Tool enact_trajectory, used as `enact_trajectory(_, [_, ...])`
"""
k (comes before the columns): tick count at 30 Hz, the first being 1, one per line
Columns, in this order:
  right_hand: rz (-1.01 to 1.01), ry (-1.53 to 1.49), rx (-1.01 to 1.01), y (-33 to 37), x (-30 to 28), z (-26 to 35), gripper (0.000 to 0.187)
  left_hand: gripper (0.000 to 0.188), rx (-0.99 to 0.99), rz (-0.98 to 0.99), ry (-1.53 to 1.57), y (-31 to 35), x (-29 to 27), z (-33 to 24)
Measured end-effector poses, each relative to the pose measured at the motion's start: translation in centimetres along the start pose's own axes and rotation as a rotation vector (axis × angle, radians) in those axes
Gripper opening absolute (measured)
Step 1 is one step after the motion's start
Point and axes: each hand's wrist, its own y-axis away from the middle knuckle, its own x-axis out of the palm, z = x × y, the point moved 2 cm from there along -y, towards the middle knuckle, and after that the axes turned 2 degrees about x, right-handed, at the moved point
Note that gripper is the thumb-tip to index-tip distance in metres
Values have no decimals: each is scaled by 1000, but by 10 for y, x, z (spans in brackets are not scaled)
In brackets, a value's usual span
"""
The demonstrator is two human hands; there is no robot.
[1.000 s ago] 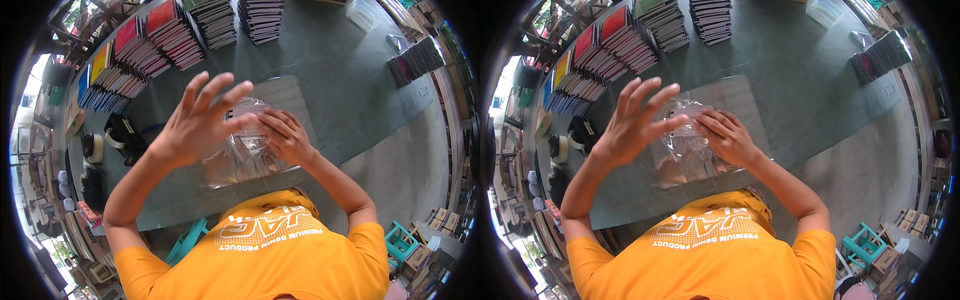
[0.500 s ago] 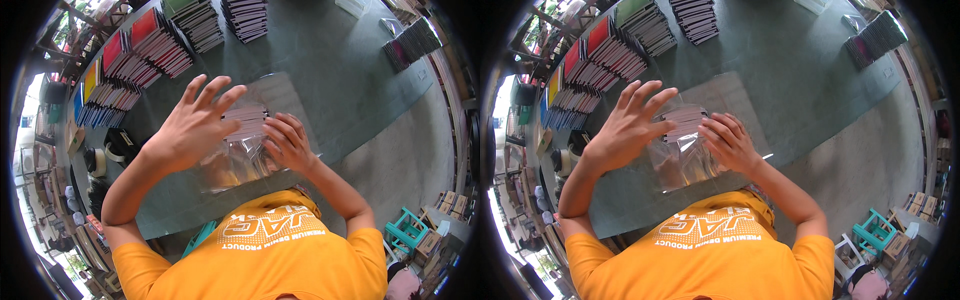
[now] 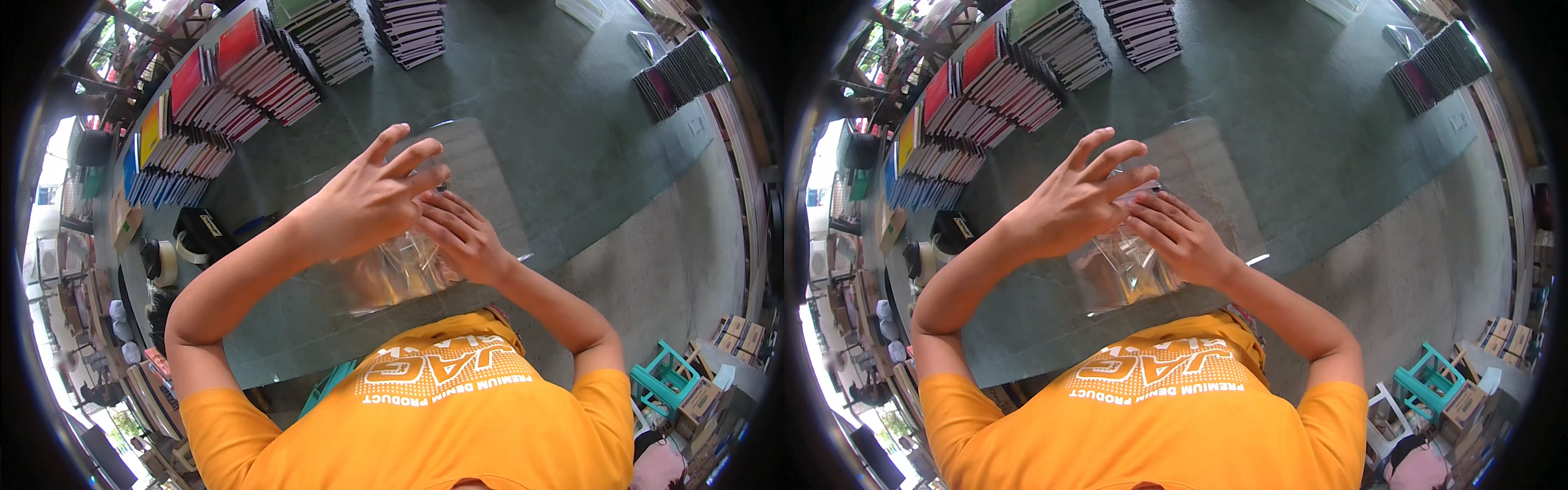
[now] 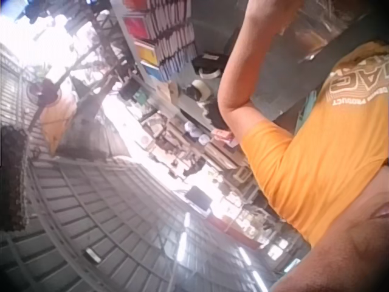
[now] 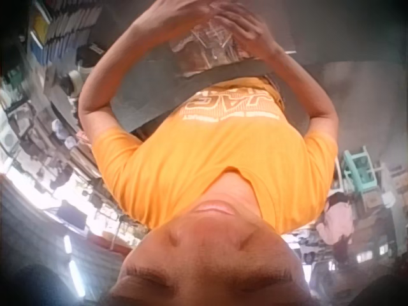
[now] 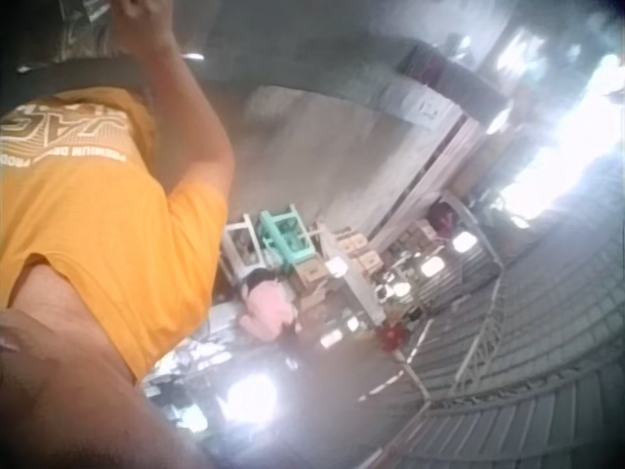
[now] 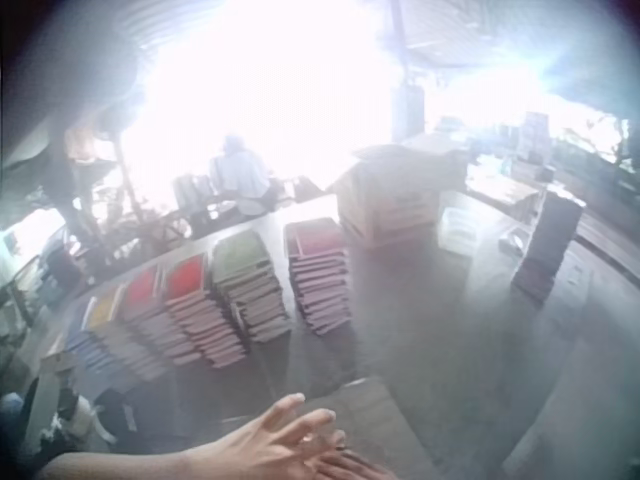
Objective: The person gathers notebooks of different colors, stacks them together, and places the stack into a plastic bag. They then fold the bag and use a tape dispenser to seal the packaging.
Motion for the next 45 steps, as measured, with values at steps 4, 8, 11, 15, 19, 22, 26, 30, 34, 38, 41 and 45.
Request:
enact_trajectory(4, [-13,-14,-32,0,1,4,39,12,-17,84,14,-6,2,3])
enact_trajectory(8, [41,52,-43,-2,-2,6,35,9,-99,190,-49,-10,-5,3])
enact_trajectory(11, [40,66,-29,0,-1,3,31,13,-145,134,-146,-7,-26,14])
enact_trajectory(15, [28,29,-30,-4,0,3,29,31,-322,-284,420,32,-26,26])
enact_trajectory(19, [-122,129,-54,-8,-5,15,24,32,-633,-432,762,54,40,13])
enact_trajectory(22, [-85,116,-22,-8,-9,4,24,32,-746,-967,1074,48,15,6])
enact_trajectory(26, [10,20,-69,-14,-10,-10,29,31,-650,-454,165,75,34,-36])
enact_trajectory(30, [-9,-31,-64,-20,-9,-8,26,32,-644,-661,185,61,76,-54])
enact_trajectory(34, [-53,-71,7,-29,-10,-4,20,44,-636,-799,494,54,57,-35])
enact_trajectory(38, [-117,-121,105,-34,-3,-1,15,73,-674,-804,540,57,49,-30])
enact_trajectory(41, [-64,-110,144,-32,-2,-3,15,88,-727,-759,868,52,80,-14])
enact_trajectory(45, [-310,-183,373,-43,-4,0,28,75,-819,-845,1419,51,98,0])
